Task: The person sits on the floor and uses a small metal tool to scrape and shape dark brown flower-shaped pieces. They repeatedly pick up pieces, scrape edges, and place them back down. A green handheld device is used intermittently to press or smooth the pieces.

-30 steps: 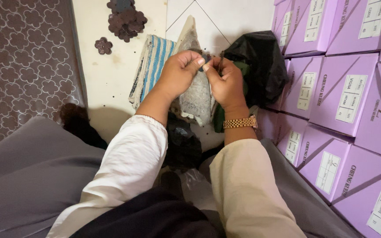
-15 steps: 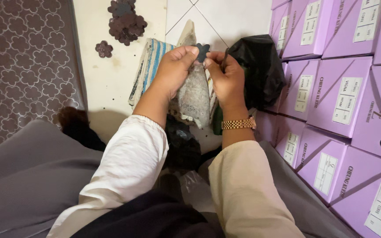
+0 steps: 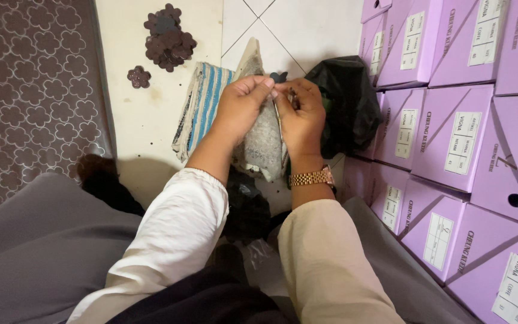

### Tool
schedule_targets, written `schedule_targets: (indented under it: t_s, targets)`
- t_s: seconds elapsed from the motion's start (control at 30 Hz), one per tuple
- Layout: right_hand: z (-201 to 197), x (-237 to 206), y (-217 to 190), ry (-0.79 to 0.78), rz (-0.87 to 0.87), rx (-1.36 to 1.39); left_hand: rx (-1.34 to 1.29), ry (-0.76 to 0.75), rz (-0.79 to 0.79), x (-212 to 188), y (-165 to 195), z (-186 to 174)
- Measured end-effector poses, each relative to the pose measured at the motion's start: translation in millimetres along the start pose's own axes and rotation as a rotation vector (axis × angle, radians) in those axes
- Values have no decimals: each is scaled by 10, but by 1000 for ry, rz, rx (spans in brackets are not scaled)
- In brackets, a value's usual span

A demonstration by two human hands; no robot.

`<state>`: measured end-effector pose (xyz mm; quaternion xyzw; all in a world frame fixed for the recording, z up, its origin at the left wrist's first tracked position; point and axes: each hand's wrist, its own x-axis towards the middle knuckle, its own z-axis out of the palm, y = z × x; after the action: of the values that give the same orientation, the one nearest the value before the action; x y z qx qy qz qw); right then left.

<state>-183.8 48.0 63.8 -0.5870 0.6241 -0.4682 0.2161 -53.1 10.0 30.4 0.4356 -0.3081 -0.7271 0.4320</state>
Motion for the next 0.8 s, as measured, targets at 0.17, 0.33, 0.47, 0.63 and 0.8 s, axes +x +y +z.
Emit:
schedule_targets:
  t_s: [0.17,0.33,0.47,0.63,0.8]
  targets:
    - [50,-3,76,-2,212,438,-84,3,-62,11,4,-7]
    - [17,56,121,40,357,520,-68,-24,-41,2,78,10]
    - [17,54,100,42,405,512,13,-18,19,-57,137,30]
    - [41,65,96,4,410,604,17,13,126,-65,122,43]
    - [38,59,106,-18,435,666,-44,52,129,-18,48,-32]
